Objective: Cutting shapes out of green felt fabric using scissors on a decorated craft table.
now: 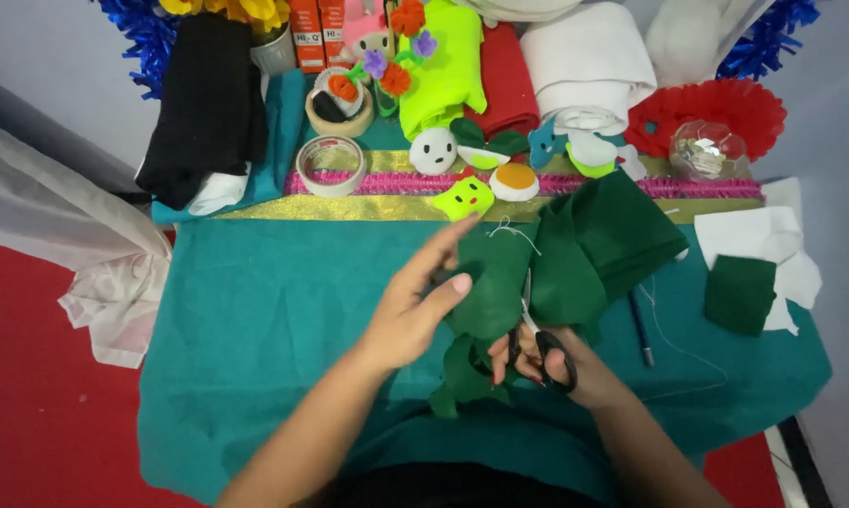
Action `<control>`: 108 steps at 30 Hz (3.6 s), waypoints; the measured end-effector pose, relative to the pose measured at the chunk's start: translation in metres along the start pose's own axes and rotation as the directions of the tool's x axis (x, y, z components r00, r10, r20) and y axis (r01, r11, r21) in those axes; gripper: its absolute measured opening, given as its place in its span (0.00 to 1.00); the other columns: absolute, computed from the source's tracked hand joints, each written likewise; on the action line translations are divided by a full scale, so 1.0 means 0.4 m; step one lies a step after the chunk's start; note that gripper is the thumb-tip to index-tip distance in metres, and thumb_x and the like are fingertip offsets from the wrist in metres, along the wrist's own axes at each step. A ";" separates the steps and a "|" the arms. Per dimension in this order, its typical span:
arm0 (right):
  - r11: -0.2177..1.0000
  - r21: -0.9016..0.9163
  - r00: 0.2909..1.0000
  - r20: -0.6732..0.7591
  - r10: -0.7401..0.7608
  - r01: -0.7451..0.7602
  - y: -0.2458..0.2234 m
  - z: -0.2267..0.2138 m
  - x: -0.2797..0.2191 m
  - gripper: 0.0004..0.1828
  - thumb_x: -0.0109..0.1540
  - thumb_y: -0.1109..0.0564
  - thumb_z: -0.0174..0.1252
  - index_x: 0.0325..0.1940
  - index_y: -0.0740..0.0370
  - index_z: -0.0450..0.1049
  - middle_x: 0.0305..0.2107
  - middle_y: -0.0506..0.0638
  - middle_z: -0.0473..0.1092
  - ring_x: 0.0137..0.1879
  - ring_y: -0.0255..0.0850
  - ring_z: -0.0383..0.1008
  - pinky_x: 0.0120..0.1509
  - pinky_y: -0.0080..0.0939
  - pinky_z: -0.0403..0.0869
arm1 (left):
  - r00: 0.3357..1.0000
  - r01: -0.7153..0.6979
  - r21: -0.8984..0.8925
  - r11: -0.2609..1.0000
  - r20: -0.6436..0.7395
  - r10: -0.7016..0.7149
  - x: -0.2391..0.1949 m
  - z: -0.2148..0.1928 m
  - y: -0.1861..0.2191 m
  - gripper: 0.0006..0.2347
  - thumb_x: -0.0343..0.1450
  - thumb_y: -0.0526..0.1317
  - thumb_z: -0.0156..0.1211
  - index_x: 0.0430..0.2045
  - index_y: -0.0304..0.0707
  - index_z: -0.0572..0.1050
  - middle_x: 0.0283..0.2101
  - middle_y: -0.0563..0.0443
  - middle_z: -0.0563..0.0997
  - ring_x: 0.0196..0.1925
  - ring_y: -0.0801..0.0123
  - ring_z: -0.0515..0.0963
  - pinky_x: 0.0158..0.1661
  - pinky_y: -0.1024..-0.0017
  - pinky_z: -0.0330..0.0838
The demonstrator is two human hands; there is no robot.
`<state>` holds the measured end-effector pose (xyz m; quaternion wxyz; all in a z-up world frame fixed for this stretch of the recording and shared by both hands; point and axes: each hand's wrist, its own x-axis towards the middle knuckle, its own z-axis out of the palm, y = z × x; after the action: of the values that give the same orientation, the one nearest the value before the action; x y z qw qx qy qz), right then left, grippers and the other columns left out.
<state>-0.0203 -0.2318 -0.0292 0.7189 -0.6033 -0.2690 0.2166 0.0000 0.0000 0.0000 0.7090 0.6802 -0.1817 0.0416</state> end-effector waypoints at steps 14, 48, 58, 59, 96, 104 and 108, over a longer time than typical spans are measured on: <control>0.999 -0.021 0.999 -0.027 0.035 -0.035 0.000 -0.003 -0.004 0.43 0.59 0.18 0.52 0.30 0.65 0.71 0.26 0.60 0.75 0.23 0.36 0.64 0.29 0.33 0.60 | 0.990 -0.076 0.262 0.962 -0.095 0.104 -0.019 -0.006 0.074 0.23 0.68 0.33 0.67 0.61 0.37 0.73 0.53 0.37 0.77 0.51 0.47 0.80 0.49 0.54 0.73; 0.986 -0.066 0.986 0.059 0.158 -0.154 0.069 -0.060 -0.001 0.44 0.62 0.22 0.49 0.48 0.68 0.77 0.21 0.53 0.73 0.25 0.37 0.72 0.55 0.51 0.79 | 0.902 0.382 -0.245 0.891 -0.110 -0.417 -0.027 -0.035 -0.088 0.41 0.69 0.68 0.21 0.55 0.35 0.76 0.48 0.45 0.81 0.49 0.63 0.79 0.49 0.70 0.73; 0.972 -0.091 0.976 0.016 0.218 -0.215 0.077 -0.058 0.004 0.47 0.58 0.20 0.50 0.48 0.70 0.75 0.25 0.59 0.77 0.21 0.34 0.66 0.40 0.47 0.82 | 0.918 0.246 -0.234 0.941 -0.257 -0.304 -0.063 0.008 -0.245 0.11 0.73 0.46 0.63 0.31 0.38 0.84 0.34 0.54 0.83 0.37 0.73 0.79 0.43 0.72 0.74; 0.976 -0.078 0.979 0.011 0.205 -0.203 0.079 -0.058 0.000 0.47 0.58 0.21 0.51 0.48 0.71 0.75 0.24 0.58 0.76 0.22 0.35 0.67 0.45 0.49 0.82 | 0.921 0.155 -0.333 0.930 -0.292 -0.258 -0.058 0.007 -0.227 0.10 0.72 0.42 0.64 0.22 0.39 0.81 0.32 0.50 0.84 0.42 0.67 0.82 0.49 0.65 0.74; 0.919 -0.005 0.919 0.007 0.394 -0.394 0.021 -0.046 0.018 0.45 0.59 0.24 0.46 0.48 0.71 0.76 0.28 0.63 0.77 0.16 0.34 0.53 0.21 0.37 0.55 | 0.972 -0.038 0.148 0.988 -0.224 0.071 -0.054 0.076 -0.133 0.14 0.71 0.48 0.65 0.50 0.50 0.82 0.53 0.51 0.85 0.57 0.69 0.83 0.59 0.63 0.70; 0.962 0.052 0.960 -0.067 0.272 -0.269 -0.066 0.011 0.042 0.32 0.65 0.31 0.52 0.21 0.58 0.63 0.22 0.70 0.77 0.15 0.38 0.65 0.19 0.33 0.58 | 0.919 -0.087 0.011 0.996 -0.385 0.085 -0.026 0.080 -0.113 0.15 0.61 0.33 0.77 0.41 0.47 0.87 0.35 0.47 0.88 0.44 0.68 0.86 0.42 0.68 0.79; 0.968 0.058 0.967 -0.068 0.246 -0.243 -0.076 0.016 0.054 0.32 0.66 0.33 0.51 0.21 0.60 0.63 0.24 0.73 0.77 0.17 0.38 0.63 0.21 0.33 0.58 | 0.905 -0.095 0.018 0.995 -0.415 0.094 -0.013 0.083 -0.091 0.15 0.60 0.32 0.78 0.40 0.44 0.87 0.35 0.46 0.87 0.44 0.69 0.85 0.43 0.67 0.77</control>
<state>-0.0085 -0.2187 0.0043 0.7109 -0.6216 -0.1600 0.2873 -0.0002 -0.0340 -0.0359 0.7295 0.6451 -0.0598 0.2192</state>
